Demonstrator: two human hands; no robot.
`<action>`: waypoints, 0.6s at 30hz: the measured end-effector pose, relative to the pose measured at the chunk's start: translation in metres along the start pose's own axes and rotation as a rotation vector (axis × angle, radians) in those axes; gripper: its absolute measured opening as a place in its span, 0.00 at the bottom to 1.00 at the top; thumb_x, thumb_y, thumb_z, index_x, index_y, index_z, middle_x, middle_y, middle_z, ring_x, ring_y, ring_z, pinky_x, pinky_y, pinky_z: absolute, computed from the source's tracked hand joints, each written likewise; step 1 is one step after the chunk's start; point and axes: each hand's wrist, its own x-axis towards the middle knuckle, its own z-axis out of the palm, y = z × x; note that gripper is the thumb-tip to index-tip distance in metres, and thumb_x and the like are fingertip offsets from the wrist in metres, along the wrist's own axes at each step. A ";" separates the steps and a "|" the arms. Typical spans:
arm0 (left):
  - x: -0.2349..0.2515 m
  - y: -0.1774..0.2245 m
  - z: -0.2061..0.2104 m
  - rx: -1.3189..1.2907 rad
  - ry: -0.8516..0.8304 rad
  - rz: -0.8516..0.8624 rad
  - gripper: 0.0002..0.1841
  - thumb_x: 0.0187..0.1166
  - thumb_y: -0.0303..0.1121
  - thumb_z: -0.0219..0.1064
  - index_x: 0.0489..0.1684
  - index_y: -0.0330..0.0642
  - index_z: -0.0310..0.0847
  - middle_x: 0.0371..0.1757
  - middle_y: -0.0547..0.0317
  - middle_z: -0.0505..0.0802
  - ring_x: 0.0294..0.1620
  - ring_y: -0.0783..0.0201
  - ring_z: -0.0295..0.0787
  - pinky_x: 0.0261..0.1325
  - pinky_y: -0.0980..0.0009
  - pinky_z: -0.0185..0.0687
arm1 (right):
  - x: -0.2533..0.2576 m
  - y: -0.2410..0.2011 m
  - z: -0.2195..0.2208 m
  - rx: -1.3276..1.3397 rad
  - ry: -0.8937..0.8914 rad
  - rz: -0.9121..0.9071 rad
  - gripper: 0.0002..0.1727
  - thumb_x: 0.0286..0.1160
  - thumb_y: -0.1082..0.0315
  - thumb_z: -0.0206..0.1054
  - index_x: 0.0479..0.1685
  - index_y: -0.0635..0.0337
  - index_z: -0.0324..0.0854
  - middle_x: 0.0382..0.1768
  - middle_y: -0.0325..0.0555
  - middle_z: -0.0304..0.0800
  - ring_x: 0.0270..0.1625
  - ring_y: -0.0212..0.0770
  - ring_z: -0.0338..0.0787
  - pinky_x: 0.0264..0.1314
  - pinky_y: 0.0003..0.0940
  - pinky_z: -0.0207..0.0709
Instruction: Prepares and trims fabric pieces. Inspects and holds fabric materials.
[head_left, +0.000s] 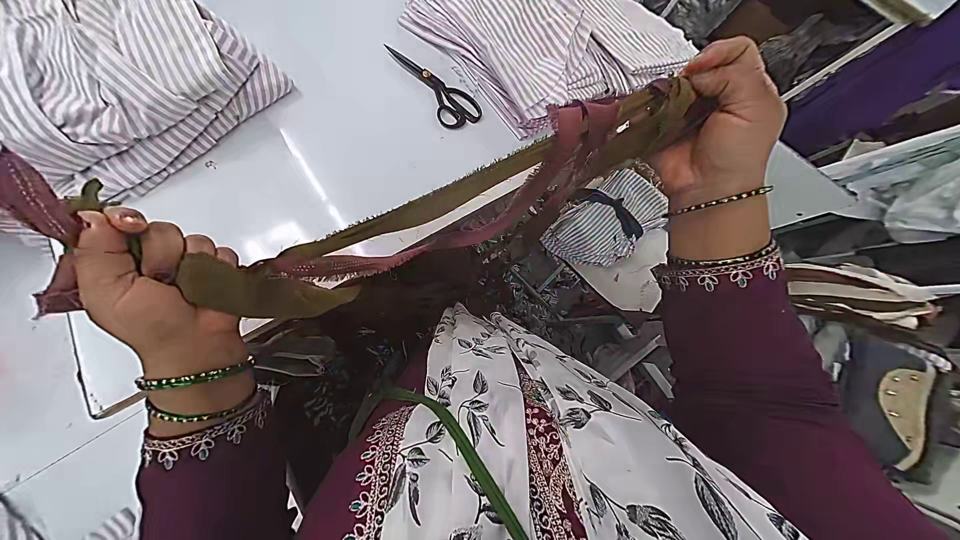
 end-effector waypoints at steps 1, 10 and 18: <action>0.001 0.001 0.004 0.006 -0.016 0.001 0.25 0.96 0.43 0.32 0.26 0.60 0.73 0.10 0.77 0.71 0.10 0.78 0.67 0.17 0.83 0.69 | 0.002 -0.001 -0.003 0.007 0.000 -0.007 0.17 0.80 0.77 0.45 0.31 0.49 0.77 0.23 0.34 0.86 0.31 0.34 0.91 0.41 0.36 0.90; -0.004 0.012 0.032 0.006 -0.005 -0.031 0.28 0.96 0.41 0.27 0.27 0.59 0.72 0.10 0.78 0.72 0.10 0.79 0.69 0.18 0.83 0.71 | -0.017 0.016 -0.026 -0.054 -0.007 -0.023 0.17 0.78 0.76 0.49 0.31 0.45 0.80 0.26 0.29 0.87 0.31 0.28 0.87 0.44 0.31 0.87; -0.015 0.004 0.042 -0.029 -0.010 -0.068 0.28 0.95 0.43 0.29 0.26 0.60 0.74 0.09 0.78 0.70 0.09 0.80 0.66 0.17 0.84 0.68 | -0.044 0.026 -0.050 -0.089 0.017 0.104 0.18 0.80 0.73 0.50 0.33 0.39 0.82 0.27 0.23 0.87 0.33 0.24 0.88 0.45 0.27 0.86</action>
